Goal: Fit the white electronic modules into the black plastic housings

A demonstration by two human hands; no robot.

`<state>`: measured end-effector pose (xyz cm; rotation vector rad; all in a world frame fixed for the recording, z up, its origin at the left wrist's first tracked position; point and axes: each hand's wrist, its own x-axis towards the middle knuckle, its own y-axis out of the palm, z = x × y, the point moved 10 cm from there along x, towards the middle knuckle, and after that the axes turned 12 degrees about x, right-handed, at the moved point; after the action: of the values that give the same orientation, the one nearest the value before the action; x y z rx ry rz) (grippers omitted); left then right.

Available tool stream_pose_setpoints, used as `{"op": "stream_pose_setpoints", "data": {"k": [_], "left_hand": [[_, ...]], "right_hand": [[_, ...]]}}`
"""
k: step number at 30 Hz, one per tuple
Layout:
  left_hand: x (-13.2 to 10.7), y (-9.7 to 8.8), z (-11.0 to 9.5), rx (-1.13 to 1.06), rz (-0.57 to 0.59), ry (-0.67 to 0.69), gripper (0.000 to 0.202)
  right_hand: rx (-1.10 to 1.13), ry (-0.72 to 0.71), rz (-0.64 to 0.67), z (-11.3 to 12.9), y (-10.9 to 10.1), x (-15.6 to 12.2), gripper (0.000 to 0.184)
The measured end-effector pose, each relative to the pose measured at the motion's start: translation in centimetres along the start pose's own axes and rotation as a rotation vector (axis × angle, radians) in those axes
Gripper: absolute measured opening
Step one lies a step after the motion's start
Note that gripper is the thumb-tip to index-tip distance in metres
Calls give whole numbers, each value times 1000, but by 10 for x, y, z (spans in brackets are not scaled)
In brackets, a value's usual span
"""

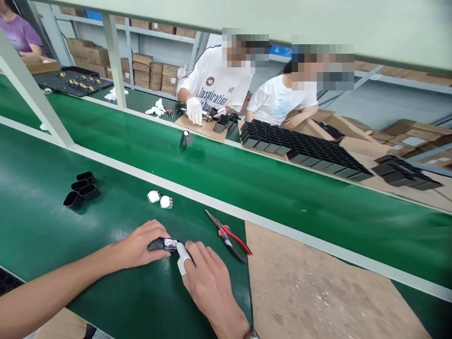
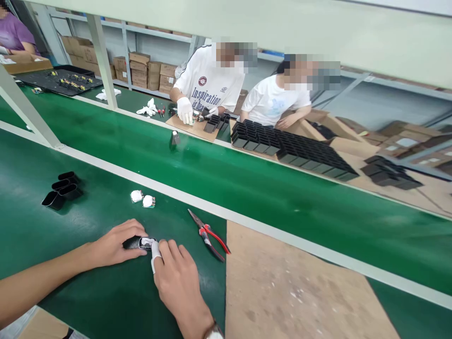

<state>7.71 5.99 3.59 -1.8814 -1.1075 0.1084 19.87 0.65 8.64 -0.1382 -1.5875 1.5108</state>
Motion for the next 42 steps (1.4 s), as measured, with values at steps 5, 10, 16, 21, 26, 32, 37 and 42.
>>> {"op": "stream_pose_setpoints", "data": {"k": [5, 10, 16, 21, 26, 32, 37, 42], "left_hand": [[1, 0, -1, -10, 15, -11, 22], [2, -2, -2, -22, -7, 9, 23], [2, -1, -1, -12, -9, 4, 24], [2, -1, 0, -10, -6, -2, 24], [2, 0, 1, -9, 7, -16, 24], [3, -1, 0, -6, -1, -10, 24], [-1, -5, -2, 88, -25, 24, 36], [-8, -10, -14, 175, -80, 157, 39]], "right_hand": [[60, 32, -22, -7, 1, -4, 26], [67, 41, -47, -11, 3, -3, 27], [80, 38, -46, -10, 2, -2, 26], [75, 37, -43, -11, 3, -1, 27], [105, 41, -70, -13, -1, -2, 25], [112, 37, -48, -16, 0, -4, 26], [109, 150, -165, -40, -4, -12, 18], [23, 226, -101, -61, 17, -23, 22]]}}
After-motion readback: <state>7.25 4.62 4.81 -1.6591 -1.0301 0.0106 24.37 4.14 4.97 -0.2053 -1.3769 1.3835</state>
